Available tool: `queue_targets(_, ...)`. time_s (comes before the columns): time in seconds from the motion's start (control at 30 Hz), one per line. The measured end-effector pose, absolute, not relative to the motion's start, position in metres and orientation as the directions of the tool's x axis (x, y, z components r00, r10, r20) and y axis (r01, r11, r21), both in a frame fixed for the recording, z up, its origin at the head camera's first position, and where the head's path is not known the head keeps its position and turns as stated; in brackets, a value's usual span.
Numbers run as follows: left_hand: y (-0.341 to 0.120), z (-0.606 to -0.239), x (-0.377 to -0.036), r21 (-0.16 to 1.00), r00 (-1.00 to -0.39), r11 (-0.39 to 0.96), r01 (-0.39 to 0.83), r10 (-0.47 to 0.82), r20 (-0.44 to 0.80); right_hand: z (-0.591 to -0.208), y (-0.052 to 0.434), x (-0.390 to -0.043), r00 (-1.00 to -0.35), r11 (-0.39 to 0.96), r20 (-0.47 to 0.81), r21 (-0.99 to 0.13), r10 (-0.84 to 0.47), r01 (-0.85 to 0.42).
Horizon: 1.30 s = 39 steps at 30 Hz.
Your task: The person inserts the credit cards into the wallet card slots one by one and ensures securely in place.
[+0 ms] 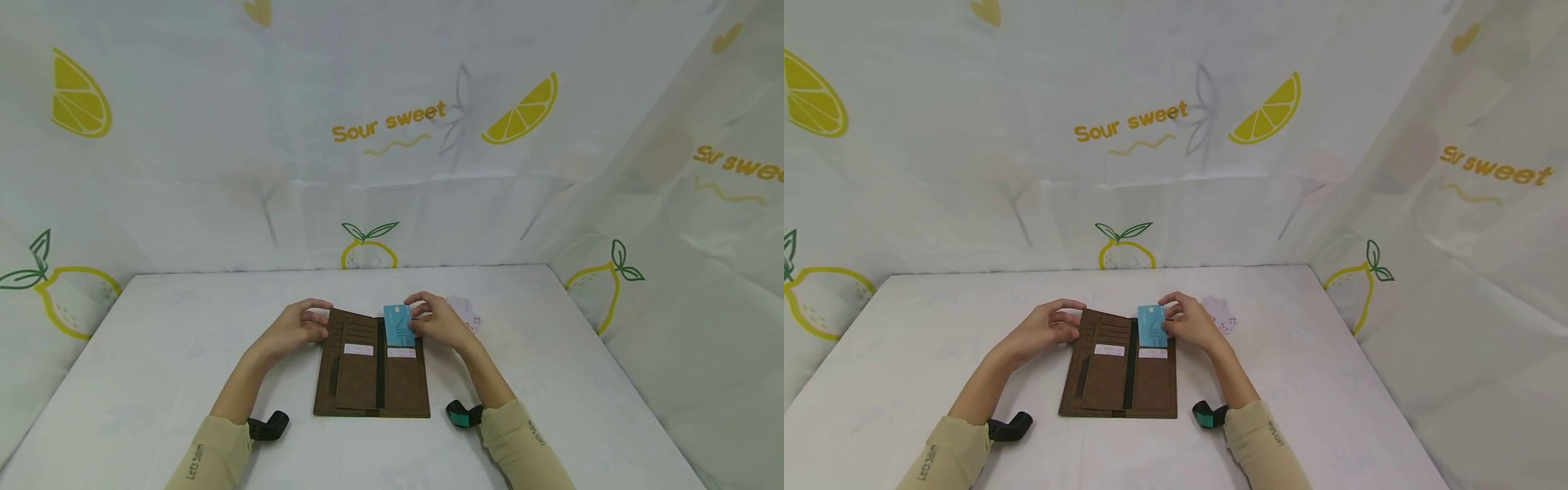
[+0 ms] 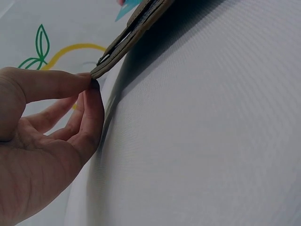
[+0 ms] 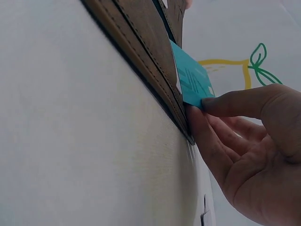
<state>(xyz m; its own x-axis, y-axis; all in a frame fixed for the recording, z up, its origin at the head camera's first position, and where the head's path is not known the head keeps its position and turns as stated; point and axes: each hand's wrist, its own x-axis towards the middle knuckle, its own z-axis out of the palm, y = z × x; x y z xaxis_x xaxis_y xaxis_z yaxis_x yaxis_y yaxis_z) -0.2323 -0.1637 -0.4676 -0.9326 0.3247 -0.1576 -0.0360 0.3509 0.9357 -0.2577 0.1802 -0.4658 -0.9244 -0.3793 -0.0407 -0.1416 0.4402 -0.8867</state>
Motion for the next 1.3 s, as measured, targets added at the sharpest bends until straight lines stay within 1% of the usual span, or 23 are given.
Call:
queue_targets(0.13, -0.1635, -0.4674, -0.2318, 0.937, -0.932, 0.348, -0.037, 0.327, -0.158, -0.4666, 0.1817, -0.2587, -0.925, 0.457, -0.041, -0.877, -0.377, -0.147)
queue_targets(0.3, -0.1640, -0.4686, -0.2320, 0.938, -0.932, 0.346, -0.037, 0.326, -0.157, -0.4653, 0.1807, -0.2574, -0.935, 0.530, -0.034, -0.831, -0.353, -0.170)
queue_targets(0.4, -0.1640, -0.4693, -0.2324, 0.937, -0.933, 0.347, -0.035, 0.325, -0.156, -0.4638, 0.1797, -0.2562, -0.932, 0.551, -0.020, -0.811, -0.361, -0.196)
queue_targets(0.57, -0.1642, -0.4691, -0.2325, 0.939, -0.933, 0.343, -0.040, 0.324, -0.158, -0.4622, 0.1800, -0.2553, -0.913, 0.557, -0.007, -0.794, -0.408, -0.242)
queue_targets(0.8, -0.1641, -0.4690, -0.2324, 0.937, -0.932, 0.347, -0.036, 0.326, -0.157, -0.4620, 0.1808, -0.2563, -0.899, 0.564, -0.008, -0.782, -0.437, -0.267)
queue_targets(1.3, -0.1639, -0.4696, -0.2322, 0.939, -0.931, 0.341, -0.034, 0.332, -0.154, -0.4575, 0.1827, -0.2554, -0.895, 0.587, -0.026, -0.764, -0.444, -0.269)
